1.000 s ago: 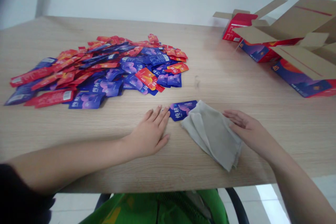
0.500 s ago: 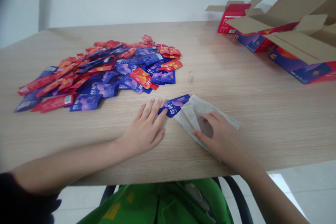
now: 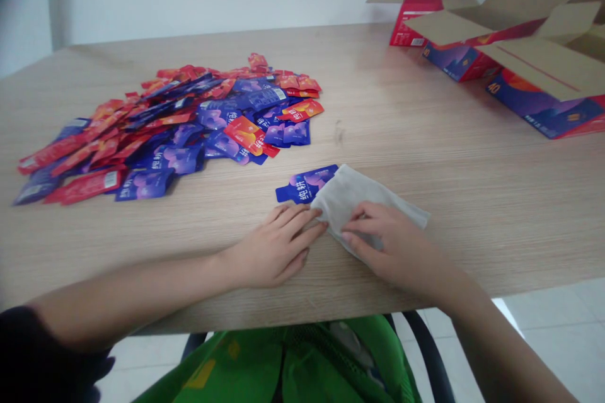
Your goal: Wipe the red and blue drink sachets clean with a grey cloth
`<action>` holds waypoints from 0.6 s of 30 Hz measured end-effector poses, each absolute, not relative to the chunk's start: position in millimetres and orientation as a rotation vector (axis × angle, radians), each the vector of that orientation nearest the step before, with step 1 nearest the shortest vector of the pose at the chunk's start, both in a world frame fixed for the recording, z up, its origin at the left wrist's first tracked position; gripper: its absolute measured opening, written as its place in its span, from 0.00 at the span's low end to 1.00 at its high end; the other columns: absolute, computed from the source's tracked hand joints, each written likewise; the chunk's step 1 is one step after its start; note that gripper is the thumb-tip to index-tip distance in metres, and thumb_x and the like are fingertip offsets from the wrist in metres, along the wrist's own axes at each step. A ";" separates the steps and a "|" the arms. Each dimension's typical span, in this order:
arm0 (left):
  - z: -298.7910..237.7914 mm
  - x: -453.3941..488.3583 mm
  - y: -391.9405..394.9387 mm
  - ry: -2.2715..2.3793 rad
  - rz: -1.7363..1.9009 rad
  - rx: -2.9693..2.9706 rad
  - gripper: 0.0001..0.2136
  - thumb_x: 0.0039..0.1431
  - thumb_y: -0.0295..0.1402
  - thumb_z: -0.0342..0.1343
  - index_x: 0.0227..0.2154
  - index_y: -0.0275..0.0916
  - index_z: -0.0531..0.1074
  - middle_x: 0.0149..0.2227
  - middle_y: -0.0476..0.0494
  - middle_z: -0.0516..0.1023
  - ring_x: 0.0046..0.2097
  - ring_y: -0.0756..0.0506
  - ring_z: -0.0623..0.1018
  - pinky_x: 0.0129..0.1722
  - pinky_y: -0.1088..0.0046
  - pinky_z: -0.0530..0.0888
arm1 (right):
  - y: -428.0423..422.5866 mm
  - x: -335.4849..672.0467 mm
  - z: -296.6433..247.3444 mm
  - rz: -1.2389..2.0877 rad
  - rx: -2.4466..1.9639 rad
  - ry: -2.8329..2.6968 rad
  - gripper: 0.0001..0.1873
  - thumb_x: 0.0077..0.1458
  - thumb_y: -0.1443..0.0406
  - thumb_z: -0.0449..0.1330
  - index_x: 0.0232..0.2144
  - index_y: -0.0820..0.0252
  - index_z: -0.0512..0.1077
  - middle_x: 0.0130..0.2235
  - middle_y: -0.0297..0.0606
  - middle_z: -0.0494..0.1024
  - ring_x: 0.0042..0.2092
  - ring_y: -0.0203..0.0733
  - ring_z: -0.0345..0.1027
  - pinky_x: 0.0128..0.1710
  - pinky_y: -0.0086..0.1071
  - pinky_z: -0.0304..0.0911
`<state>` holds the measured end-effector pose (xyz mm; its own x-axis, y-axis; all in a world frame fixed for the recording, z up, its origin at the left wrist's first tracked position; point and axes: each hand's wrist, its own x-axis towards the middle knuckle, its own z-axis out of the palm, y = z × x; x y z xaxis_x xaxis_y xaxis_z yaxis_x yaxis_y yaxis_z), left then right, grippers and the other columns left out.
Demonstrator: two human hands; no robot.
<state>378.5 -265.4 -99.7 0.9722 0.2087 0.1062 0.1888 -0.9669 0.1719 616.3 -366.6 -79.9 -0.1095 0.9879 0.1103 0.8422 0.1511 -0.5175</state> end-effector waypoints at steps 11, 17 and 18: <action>-103.0 377.3 -264.5 0.333 0.202 2.903 0.23 0.63 0.32 0.45 0.61 0.33 0.59 0.61 0.34 0.63 0.62 0.36 0.61 0.63 0.54 0.57 | -396.4 677.5 -85.4 0.310 -1.943 -1.791 0.14 0.59 0.62 0.53 0.44 0.50 0.75 0.47 0.38 0.76 0.48 0.50 0.72 0.45 0.45 0.70; -97.1 380.8 -264.9 0.321 0.316 2.955 0.19 0.60 0.28 0.48 0.54 0.33 0.66 0.55 0.30 0.66 0.59 0.35 0.64 0.55 0.53 0.63 | -410.6 694.1 -104.2 0.376 -1.819 -1.974 0.20 0.56 0.65 0.53 0.50 0.52 0.73 0.56 0.44 0.67 0.59 0.53 0.62 0.57 0.52 0.62; -96.1 384.4 -267.1 0.313 0.350 2.969 0.19 0.61 0.29 0.48 0.55 0.34 0.65 0.55 0.30 0.65 0.58 0.34 0.64 0.53 0.53 0.64 | -410.3 694.2 -107.1 0.379 -1.814 -1.956 0.19 0.57 0.64 0.53 0.50 0.52 0.74 0.56 0.45 0.67 0.58 0.53 0.62 0.57 0.51 0.62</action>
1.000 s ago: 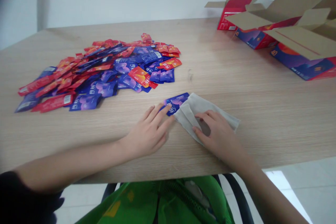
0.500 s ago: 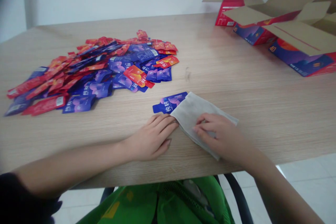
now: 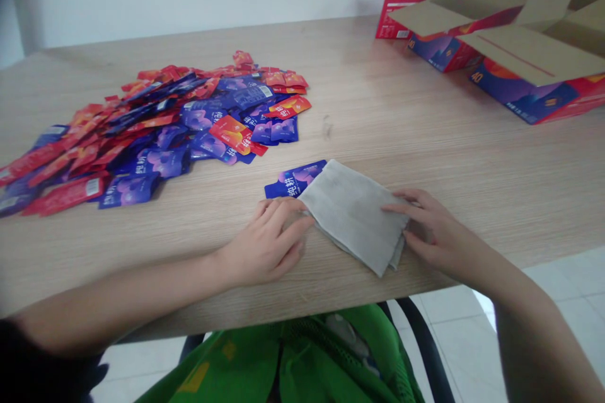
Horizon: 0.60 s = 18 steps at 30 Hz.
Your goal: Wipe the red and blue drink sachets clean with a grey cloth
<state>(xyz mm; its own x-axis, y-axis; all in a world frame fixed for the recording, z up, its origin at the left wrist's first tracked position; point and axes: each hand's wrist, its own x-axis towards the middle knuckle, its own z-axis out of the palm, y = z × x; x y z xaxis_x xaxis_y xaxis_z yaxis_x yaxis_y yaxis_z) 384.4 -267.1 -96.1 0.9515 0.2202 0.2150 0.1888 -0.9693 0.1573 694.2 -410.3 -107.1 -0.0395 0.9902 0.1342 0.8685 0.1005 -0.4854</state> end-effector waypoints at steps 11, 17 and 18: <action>-93.5 451.5 -301.4 0.281 0.522 2.715 0.33 0.60 0.38 0.54 0.66 0.38 0.51 0.57 0.35 0.67 0.54 0.37 0.68 0.48 0.57 0.63 | -393.3 663.4 -93.3 0.355 -1.839 -1.517 0.13 0.64 0.55 0.51 0.37 0.52 0.73 0.39 0.36 0.76 0.42 0.46 0.70 0.41 0.39 0.63; -81.9 462.9 -265.9 0.325 0.424 2.457 0.11 0.62 0.30 0.50 0.45 0.38 0.74 0.41 0.44 0.77 0.43 0.43 0.74 0.43 0.67 0.64 | -377.6 651.2 -79.5 0.257 -1.775 -1.461 0.15 0.64 0.53 0.51 0.34 0.54 0.72 0.34 0.34 0.74 0.37 0.43 0.68 0.37 0.36 0.60; -76.6 464.9 -261.7 0.318 0.409 2.368 0.10 0.64 0.32 0.48 0.40 0.38 0.75 0.36 0.45 0.77 0.39 0.46 0.75 0.39 0.70 0.65 | -376.5 653.2 -81.4 0.234 -1.761 -1.401 0.14 0.62 0.52 0.53 0.37 0.53 0.71 0.36 0.35 0.74 0.38 0.43 0.68 0.38 0.36 0.61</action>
